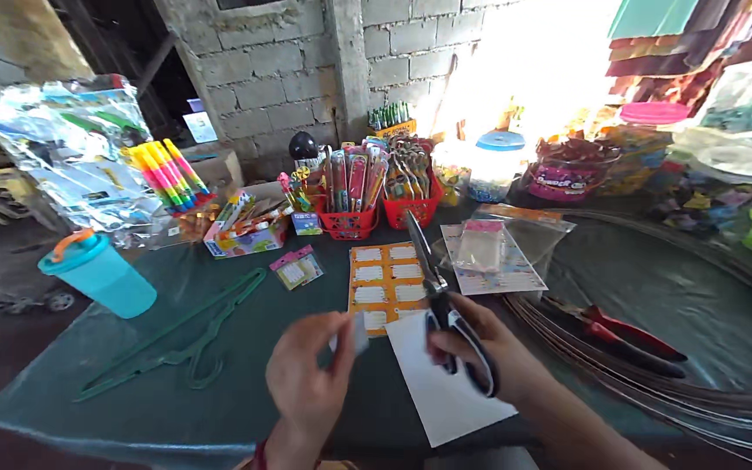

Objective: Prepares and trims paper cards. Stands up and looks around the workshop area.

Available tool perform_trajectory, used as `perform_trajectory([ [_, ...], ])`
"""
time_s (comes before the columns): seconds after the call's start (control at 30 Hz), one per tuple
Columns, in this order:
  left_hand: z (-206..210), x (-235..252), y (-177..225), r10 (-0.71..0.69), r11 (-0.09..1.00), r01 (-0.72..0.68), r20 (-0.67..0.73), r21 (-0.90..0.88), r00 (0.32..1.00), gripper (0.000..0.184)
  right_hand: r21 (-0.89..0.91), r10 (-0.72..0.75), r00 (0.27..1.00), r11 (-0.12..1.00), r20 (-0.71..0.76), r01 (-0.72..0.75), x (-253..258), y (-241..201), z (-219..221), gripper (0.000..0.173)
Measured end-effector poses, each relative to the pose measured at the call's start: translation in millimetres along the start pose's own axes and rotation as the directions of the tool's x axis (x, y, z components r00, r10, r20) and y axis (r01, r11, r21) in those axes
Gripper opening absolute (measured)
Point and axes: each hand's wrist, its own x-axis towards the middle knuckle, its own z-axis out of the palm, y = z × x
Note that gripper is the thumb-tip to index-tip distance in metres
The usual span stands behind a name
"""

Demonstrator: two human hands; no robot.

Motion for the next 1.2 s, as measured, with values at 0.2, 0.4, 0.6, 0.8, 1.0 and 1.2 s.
perform_trajectory([
  [0.2, -0.4, -30.8, 17.6, 0.379, 0.9, -0.396, 0.121, 0.182, 0.917, 0.007, 0.202, -0.13, 0.992, 0.971, -0.012, 0.129, 13.0, 7.5, 53.8, 0.047],
  [0.4, -21.6, -102.6, 30.4, -0.174, 0.849, 0.33, 0.372, -0.412, 0.912, 0.021, 0.041, -0.119, 0.967, 0.993, 0.224, 0.113, 23.9, 4.7, 48.3, 0.048],
  [0.6, -60.2, -88.6, 41.8, -0.576, 0.148, 0.692, 0.507, -0.707, 0.641, 0.028, -0.286, -0.049, 0.787, 0.916, 0.615, 0.28, 36.0, -3.8, 64.8, 0.043],
  [0.8, -58.0, -66.5, 18.3, -0.828, 0.308, 0.651, 0.141, -0.694, 0.542, 0.022, -0.2, -0.168, 0.948, 0.953, 0.271, 0.226, 31.4, 15.5, 90.7, 0.048],
  [1.0, -60.1, -53.0, 9.3, -0.921, 0.277, 0.545, -0.056, -0.791, 0.386, 0.021, -0.087, 0.027, 0.956, 0.996, 0.291, -0.001, -26.1, 62.9, 88.7, 0.068],
  [1.2, -47.2, -52.5, 14.6, -0.941, 0.179, 0.519, 0.009, -0.836, 0.339, 0.031, -0.071, 0.203, 0.913, 0.979, 0.354, -0.19, -65.7, 78.9, 94.3, 0.085],
])
